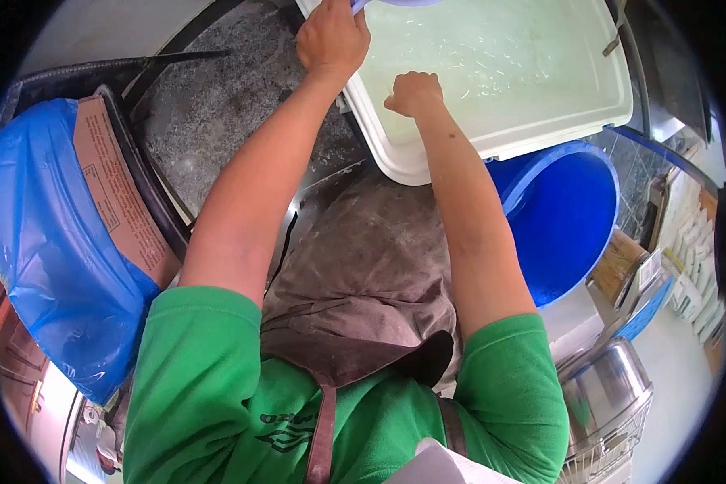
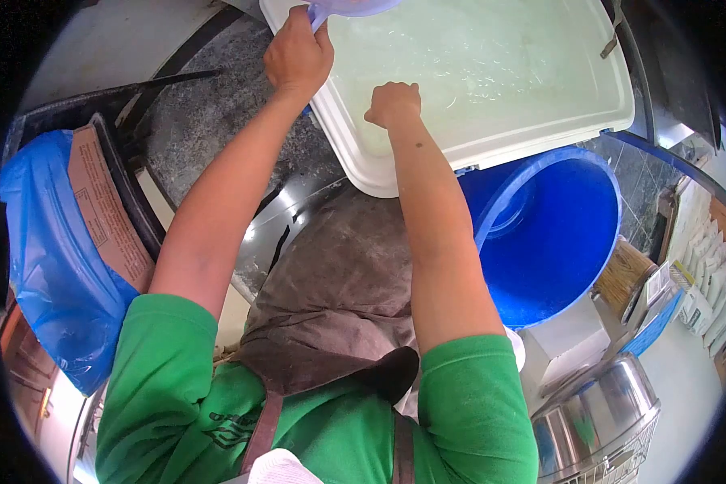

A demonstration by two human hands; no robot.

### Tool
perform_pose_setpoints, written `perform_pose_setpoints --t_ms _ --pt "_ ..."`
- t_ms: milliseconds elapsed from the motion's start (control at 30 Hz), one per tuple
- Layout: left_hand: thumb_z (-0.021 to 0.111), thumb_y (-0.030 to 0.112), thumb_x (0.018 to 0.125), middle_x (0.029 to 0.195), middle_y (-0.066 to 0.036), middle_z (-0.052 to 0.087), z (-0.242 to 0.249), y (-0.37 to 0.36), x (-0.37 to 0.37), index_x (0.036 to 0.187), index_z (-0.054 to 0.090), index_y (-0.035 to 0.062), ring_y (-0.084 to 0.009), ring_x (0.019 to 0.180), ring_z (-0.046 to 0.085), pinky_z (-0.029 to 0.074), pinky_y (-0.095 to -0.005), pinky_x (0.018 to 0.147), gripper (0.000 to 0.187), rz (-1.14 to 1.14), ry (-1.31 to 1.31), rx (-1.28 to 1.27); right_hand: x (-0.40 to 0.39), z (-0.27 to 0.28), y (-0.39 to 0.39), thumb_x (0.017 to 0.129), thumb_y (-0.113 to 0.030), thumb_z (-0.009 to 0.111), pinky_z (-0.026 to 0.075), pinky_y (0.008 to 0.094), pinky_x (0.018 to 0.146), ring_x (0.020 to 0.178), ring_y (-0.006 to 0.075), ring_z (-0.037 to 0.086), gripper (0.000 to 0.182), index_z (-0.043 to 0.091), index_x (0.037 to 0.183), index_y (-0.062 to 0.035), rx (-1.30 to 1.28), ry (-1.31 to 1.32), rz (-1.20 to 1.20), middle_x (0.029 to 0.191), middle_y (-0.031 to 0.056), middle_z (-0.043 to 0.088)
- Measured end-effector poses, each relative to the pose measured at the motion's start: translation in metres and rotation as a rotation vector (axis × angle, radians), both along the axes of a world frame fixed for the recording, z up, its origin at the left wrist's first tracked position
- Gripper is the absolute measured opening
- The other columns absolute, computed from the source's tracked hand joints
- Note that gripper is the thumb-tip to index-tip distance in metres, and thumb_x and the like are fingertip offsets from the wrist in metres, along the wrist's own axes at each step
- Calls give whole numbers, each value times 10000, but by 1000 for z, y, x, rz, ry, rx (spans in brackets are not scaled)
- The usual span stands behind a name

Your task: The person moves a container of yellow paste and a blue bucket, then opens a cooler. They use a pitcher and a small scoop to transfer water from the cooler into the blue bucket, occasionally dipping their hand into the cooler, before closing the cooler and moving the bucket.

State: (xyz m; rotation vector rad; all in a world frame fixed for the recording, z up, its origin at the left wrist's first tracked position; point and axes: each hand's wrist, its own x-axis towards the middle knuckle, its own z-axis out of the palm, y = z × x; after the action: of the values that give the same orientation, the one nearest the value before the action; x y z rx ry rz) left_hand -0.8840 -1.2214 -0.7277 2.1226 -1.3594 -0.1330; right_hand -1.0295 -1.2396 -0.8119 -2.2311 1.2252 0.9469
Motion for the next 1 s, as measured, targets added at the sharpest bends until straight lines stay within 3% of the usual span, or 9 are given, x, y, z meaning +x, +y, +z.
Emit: perform_pose_setpoints --t_ms 533,633,700,833,933,1000 --pt "595 90 846 970 -201 617 4 1 1 1089 512 23 -406 920 611 482 -500 745 266 -22 14 32 1 -7 1 761 -286 622 409 378 918 928 226 658 255 720 917 -110 -20 -5 -10 939 66 702" --pt "627 147 856 881 -193 640 2 0 1 1017 568 14 -379 830 640 492 -468 694 217 9 -52 -20 2 -3 3 759 -296 631 408 391 908 924 227 663 255 722 916 -116 -63 -14 -72 941 67 707" --pt "563 258 897 952 -140 669 -3 -1 0 1089 536 96 -386 857 646 496 -521 715 253 28 -61 76 0 -4 7 760 -330 631 401 402 910 911 229 668 277 723 914 -120 -135 -18 -134 932 77 711" --pt "604 208 865 937 -102 639 -7 -2 5 1045 532 97 -330 890 638 506 -474 727 223 15 -47 51 -15 -3 -5 754 -382 617 418 387 874 862 248 676 329 727 910 -114 -193 -55 -143 903 93 715" --pt "582 199 878 931 -93 632 -6 0 3 1033 532 102 -316 899 638 511 -469 728 190 9 -39 37 -37 9 -12 744 -417 593 460 397 812 815 294 673 383 729 799 -64 -282 -177 -233 823 146 705" --pt "556 198 895 956 -88 633 -2 0 3 1037 532 103 -311 916 636 513 -471 739 172 11 -22 82 -50 22 -18 734 -428 577 483 419 754 784 334 655 444 685 657 -4 -230 -318 -499 756 196 678"
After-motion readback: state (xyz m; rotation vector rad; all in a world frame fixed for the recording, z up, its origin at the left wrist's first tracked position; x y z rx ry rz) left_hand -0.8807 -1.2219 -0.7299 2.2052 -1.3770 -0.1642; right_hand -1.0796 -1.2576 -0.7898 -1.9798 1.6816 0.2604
